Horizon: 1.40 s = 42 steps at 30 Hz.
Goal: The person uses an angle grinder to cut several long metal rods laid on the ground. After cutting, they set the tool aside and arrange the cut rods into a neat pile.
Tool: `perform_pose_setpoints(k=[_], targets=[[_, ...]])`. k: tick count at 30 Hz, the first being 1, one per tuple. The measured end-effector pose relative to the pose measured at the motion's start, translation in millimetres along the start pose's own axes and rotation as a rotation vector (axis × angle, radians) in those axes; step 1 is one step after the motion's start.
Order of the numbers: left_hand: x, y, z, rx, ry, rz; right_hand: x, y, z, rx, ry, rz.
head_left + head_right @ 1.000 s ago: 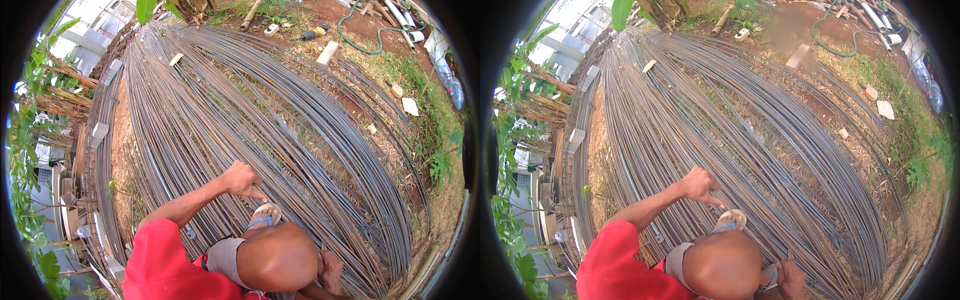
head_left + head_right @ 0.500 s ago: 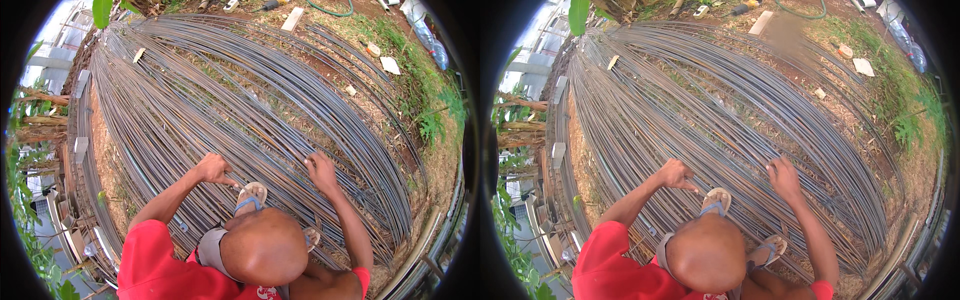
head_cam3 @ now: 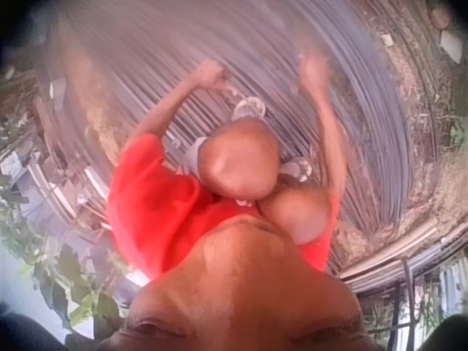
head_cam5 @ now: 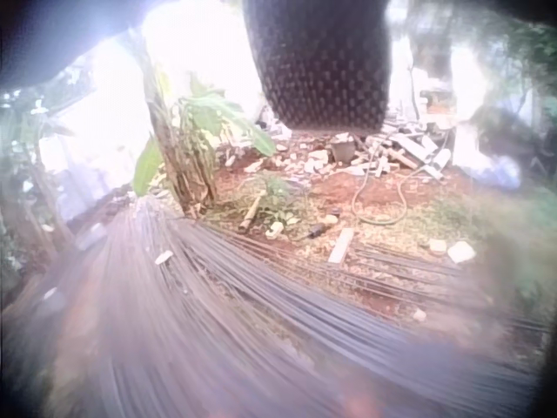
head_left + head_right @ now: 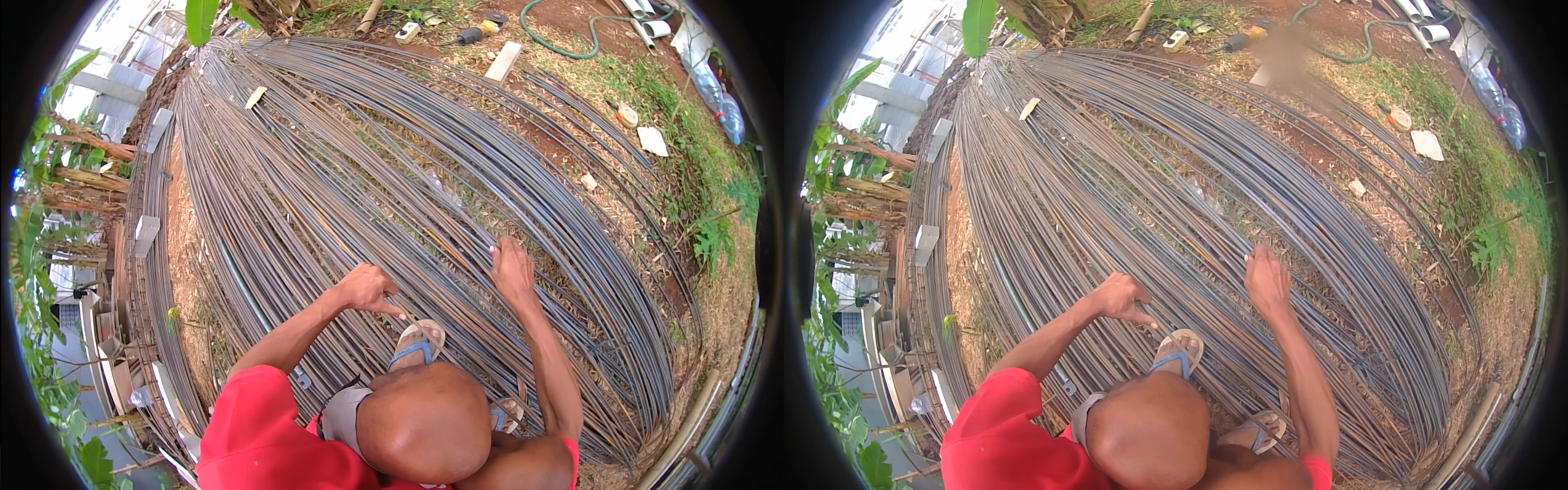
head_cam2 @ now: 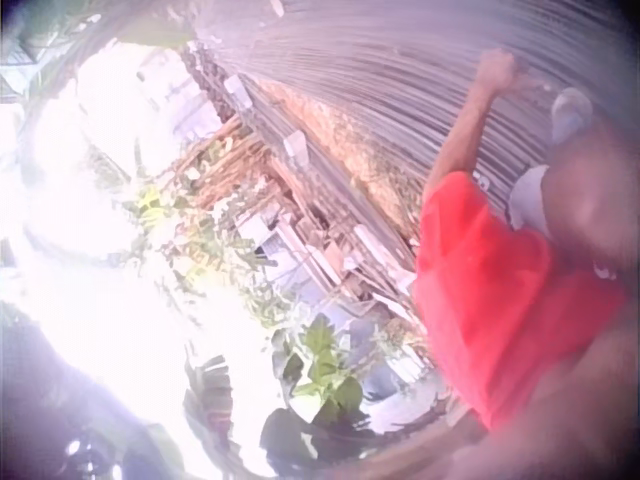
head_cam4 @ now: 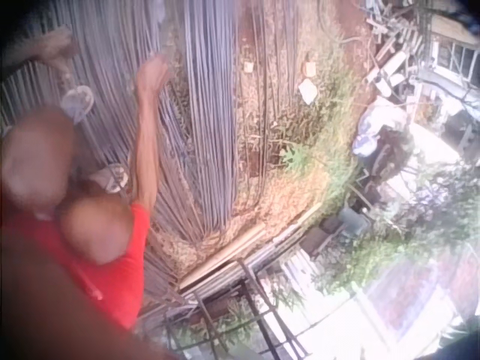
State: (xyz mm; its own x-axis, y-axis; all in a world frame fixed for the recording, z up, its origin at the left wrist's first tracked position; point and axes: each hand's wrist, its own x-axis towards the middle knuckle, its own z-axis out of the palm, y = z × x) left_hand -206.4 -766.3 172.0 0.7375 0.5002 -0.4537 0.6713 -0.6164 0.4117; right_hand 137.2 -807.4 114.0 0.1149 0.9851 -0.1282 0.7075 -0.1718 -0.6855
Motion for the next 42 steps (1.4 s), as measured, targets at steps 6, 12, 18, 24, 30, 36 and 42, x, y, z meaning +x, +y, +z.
perform_pose_setpoints(k=[6, 12, 18, 24, 30, 36, 42], targets=[[7, 4, -17, 0.002, 0.109, 0.039, -23, -110, -100, -0.208, 0.001, -0.195], [27, 15, -39, 0.005, 0.261, 0.08, -69, -117, -101, -0.189, 0.014, -0.292], [23, 10, -31, 0.002, 0.298, 0.177, -88, -101, -111, -0.229, -0.024, -0.283], [-6, 32, -22, -0.026, 0.291, 0.175, -106, -100, -119, -0.145, -0.006, -0.187], [-6, 25, -33, 0.009, 0.302, 0.199, -84, -82, -83, -0.132, 0.01, -0.166], [10, -33, -41, 0.019, 0.274, 0.143, -32, -112, -57, -0.127, 0.034, -0.167], [82, -60, -94, 0.09, 0.283, 0.134, 27, -95, -80, -0.138, 0.127, -0.236]])
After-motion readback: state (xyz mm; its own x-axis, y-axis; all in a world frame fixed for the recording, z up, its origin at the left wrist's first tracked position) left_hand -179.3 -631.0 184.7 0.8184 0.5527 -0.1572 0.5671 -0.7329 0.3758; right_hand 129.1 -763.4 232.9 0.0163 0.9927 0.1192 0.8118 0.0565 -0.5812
